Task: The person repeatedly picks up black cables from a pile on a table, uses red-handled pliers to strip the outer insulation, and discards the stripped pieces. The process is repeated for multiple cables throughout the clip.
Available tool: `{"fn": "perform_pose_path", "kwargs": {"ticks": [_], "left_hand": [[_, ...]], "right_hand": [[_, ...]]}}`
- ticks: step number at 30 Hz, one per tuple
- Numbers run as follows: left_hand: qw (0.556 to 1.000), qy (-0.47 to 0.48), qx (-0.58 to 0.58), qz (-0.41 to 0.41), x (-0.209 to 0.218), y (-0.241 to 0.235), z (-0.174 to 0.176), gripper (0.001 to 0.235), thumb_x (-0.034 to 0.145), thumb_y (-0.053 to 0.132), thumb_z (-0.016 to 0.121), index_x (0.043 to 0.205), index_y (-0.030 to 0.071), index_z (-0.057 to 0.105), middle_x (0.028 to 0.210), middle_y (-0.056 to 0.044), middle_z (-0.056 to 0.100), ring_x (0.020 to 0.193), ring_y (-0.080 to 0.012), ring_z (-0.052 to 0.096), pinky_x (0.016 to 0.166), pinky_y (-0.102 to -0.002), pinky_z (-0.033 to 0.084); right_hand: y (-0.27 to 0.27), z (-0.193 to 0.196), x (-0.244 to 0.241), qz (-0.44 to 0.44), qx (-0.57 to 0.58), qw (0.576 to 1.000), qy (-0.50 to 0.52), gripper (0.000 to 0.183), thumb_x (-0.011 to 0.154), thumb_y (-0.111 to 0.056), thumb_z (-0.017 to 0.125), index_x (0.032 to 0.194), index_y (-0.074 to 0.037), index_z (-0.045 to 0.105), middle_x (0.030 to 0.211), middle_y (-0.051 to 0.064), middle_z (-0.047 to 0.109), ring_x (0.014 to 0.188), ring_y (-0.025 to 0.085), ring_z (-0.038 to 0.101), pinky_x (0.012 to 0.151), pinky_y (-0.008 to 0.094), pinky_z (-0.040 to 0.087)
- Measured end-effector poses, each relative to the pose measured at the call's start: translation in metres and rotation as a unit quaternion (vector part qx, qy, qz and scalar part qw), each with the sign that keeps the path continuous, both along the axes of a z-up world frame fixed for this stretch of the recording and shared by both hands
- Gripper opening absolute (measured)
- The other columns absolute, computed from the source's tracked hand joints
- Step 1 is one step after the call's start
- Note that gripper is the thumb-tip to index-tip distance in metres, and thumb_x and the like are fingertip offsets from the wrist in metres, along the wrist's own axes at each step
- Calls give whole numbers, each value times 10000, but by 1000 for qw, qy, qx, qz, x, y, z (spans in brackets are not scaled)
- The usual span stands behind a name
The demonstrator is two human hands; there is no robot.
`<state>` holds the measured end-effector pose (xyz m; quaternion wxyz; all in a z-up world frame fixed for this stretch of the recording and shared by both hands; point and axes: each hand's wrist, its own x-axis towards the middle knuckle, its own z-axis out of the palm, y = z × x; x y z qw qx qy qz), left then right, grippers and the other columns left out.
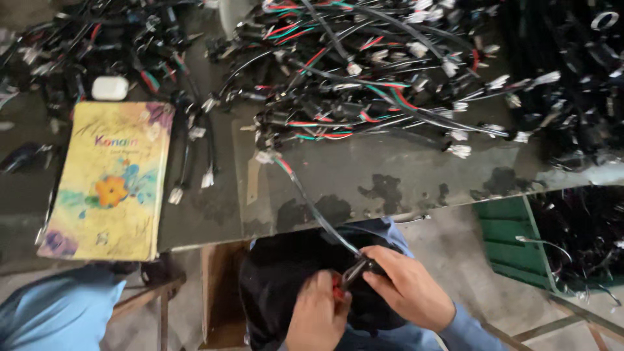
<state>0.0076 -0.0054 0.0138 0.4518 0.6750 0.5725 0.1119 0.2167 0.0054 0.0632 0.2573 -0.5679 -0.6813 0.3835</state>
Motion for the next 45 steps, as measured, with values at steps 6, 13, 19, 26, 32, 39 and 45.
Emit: {"fn": "perform_pose_path", "kwargs": {"ticks": [6, 13, 19, 26, 32, 39, 45], "left_hand": [[994, -46, 102, 2, 3, -8, -8, 362, 806, 92, 696, 1145, 36, 581, 1069, -190, 641, 1036, -410, 597, 911, -486, 459], [996, 53, 36, 54, 19, -7, -4, 267, 864, 196, 726, 1057, 71, 589, 1018, -168, 664, 1027, -399, 608, 900, -498, 462], [997, -38, 52, 31, 12, -5, -6, 283, 832, 176, 742, 1038, 58, 588, 960, -199, 681, 955, -416, 640, 818, -496, 512], [995, -6, -91, 33, 14, -9, -15, 282, 900, 246, 714, 1075, 73, 576, 936, -178, 708, 946, -387, 690, 820, -452, 539], [946, -78, 314, 36, 23, -3, -15, 425, 769, 102, 772, 1123, -7, 564, 963, -239, 678, 855, -437, 641, 769, -484, 504], [986, -161, 7, 33, 31, 15, 10, 341, 837, 130, 724, 1137, 38, 591, 961, -210, 661, 903, -398, 679, 839, -450, 554], [880, -223, 410, -86, 19, 38, 27, 394, 790, 47, 740, 1135, 12, 552, 1058, -177, 620, 1000, -396, 646, 981, -518, 514]], "right_hand": [[-1, 0, 4, -9, -43, 999, 2, 340, 882, -176, 685, 1196, -57, 636, 1024, 152, 716, 972, 377, 683, 808, 404, 541], [-3, -5, -8, -39, -38, 998, -32, 350, 859, -152, 676, 1194, -66, 619, 1013, 151, 706, 930, 381, 674, 782, 418, 522], [4, 7, -6, -37, -86, 996, 12, 318, 878, -147, 665, 1188, -90, 619, 966, 126, 719, 882, 350, 705, 749, 423, 547], [-12, -1, -29, -113, 29, 970, -215, 389, 847, -146, 660, 1230, -138, 589, 938, 113, 649, 776, 359, 669, 623, 455, 516], [-15, -7, -26, -125, 66, 972, -187, 402, 808, -141, 651, 1185, -41, 557, 954, 149, 641, 798, 372, 666, 640, 462, 512], [-3, 28, -1, -41, -3, 997, -60, 306, 860, -240, 712, 1071, -55, 590, 865, 164, 704, 794, 406, 666, 648, 482, 492], [-12, 59, 23, 107, -84, 987, 89, 300, 920, -267, 721, 1117, -68, 611, 878, 168, 714, 855, 416, 675, 668, 426, 522]]}}
